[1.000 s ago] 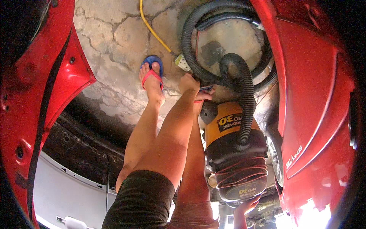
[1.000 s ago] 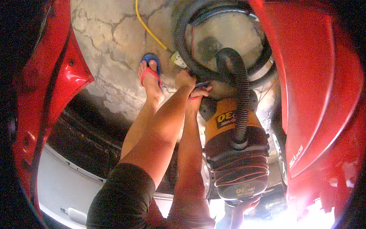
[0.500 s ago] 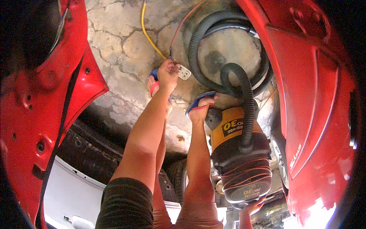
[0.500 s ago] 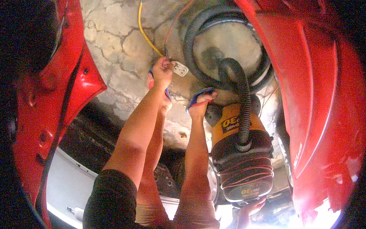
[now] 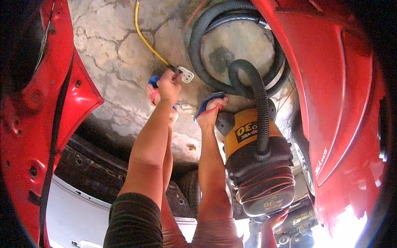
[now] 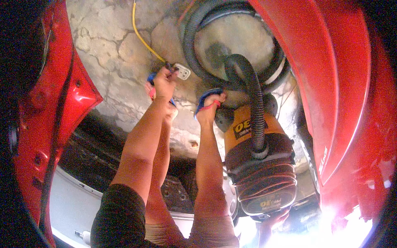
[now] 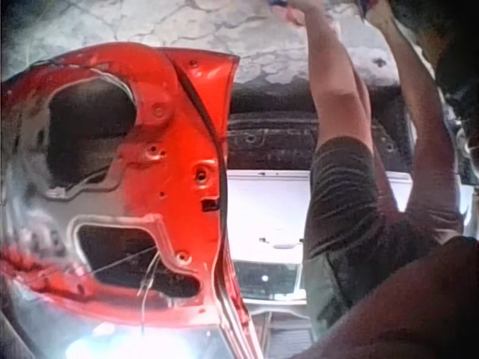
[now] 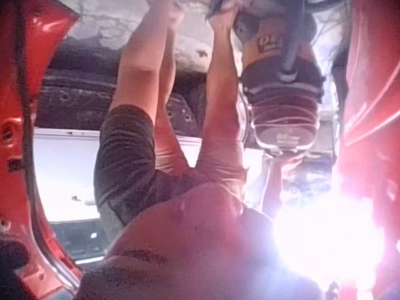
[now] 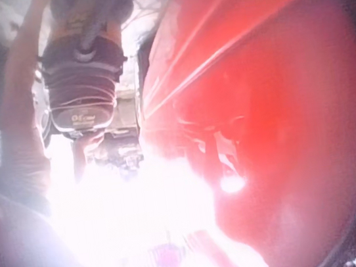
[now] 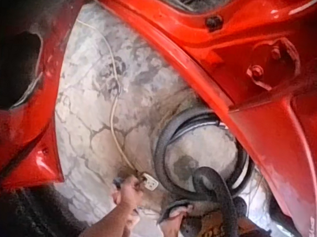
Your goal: The person sits in the trunk of a red car and organizes loose blue and red wires by coiling them and placing them in the trunk. They then wipe the trunk floor with a cloth and use a vacuum cleaner to clean the trunk area.
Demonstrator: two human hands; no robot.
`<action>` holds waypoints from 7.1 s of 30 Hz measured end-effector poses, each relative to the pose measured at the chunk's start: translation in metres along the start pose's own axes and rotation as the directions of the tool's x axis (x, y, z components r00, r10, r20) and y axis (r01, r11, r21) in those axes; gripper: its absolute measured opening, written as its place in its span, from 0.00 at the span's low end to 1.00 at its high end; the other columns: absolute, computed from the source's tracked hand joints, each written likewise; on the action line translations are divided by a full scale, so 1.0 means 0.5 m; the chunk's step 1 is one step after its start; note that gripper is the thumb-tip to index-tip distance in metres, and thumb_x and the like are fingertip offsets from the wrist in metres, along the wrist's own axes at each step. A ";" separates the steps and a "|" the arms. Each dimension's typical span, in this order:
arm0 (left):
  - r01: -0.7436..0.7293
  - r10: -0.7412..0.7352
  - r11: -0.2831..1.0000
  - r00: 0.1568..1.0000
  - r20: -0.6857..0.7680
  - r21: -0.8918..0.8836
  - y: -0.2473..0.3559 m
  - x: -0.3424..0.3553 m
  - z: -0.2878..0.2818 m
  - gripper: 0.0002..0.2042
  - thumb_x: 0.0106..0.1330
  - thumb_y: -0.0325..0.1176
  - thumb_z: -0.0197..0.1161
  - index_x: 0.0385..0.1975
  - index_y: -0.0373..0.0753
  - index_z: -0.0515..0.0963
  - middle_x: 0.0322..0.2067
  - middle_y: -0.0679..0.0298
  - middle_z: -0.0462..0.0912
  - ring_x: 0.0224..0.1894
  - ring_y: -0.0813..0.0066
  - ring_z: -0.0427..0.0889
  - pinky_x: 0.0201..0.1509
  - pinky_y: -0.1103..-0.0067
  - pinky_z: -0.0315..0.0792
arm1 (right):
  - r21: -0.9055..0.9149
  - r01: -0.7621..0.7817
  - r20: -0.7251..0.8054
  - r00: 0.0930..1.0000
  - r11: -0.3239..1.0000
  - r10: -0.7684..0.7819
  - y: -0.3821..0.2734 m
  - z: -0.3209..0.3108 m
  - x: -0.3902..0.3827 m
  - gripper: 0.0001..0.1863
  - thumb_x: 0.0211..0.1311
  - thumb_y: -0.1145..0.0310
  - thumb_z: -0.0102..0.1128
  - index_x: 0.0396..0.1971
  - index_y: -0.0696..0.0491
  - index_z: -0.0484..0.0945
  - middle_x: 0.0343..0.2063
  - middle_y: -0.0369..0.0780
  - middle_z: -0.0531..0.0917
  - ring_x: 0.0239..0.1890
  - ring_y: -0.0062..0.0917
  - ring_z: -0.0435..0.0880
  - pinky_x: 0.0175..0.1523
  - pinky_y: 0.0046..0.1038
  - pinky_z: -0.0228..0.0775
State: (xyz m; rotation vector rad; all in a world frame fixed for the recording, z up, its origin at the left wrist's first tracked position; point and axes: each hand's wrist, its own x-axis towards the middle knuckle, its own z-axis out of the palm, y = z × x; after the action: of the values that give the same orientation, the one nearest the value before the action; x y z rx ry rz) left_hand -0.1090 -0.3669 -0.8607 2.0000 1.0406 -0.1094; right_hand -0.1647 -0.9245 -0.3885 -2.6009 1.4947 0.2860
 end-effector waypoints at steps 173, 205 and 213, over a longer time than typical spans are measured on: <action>-0.200 0.120 0.972 0.870 0.479 0.120 0.893 0.796 -0.686 0.24 0.70 0.41 0.65 0.59 0.31 0.73 0.52 0.49 0.83 0.49 0.58 0.85 0.55 0.69 0.78 | 0.544 0.816 0.505 -0.133 0.195 -0.853 -2.120 0.225 -0.430 0.32 0.54 0.65 0.66 0.63 0.47 0.76 0.32 0.57 0.85 0.29 0.44 0.87 0.42 0.38 0.79; -0.013 -0.508 0.773 0.587 0.630 0.635 0.980 0.270 -0.792 0.45 0.62 0.55 0.65 0.76 0.48 0.51 0.74 0.45 0.46 0.73 0.30 0.51 0.68 0.40 0.59 | 0.607 0.791 0.392 -0.207 0.082 -0.896 -2.341 0.320 -0.528 0.30 0.53 0.59 0.66 0.59 0.49 0.79 0.44 0.56 0.85 0.48 0.50 0.85 0.57 0.39 0.76; -0.029 -0.564 0.736 0.527 0.636 0.677 0.946 0.307 -0.776 0.52 0.58 0.59 0.68 0.78 0.52 0.44 0.75 0.44 0.43 0.73 0.26 0.48 0.69 0.39 0.58 | 0.359 0.927 0.529 -0.298 -0.109 -0.795 -2.399 0.348 -0.591 0.31 0.52 0.58 0.65 0.61 0.43 0.78 0.42 0.53 0.86 0.46 0.49 0.85 0.56 0.47 0.78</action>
State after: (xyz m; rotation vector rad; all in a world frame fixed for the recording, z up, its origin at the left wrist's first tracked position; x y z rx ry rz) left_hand 0.2129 -0.1257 -0.3752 1.8844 0.7000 -1.6367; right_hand 0.7099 -0.0390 -0.4710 -2.3835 -1.0653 0.9542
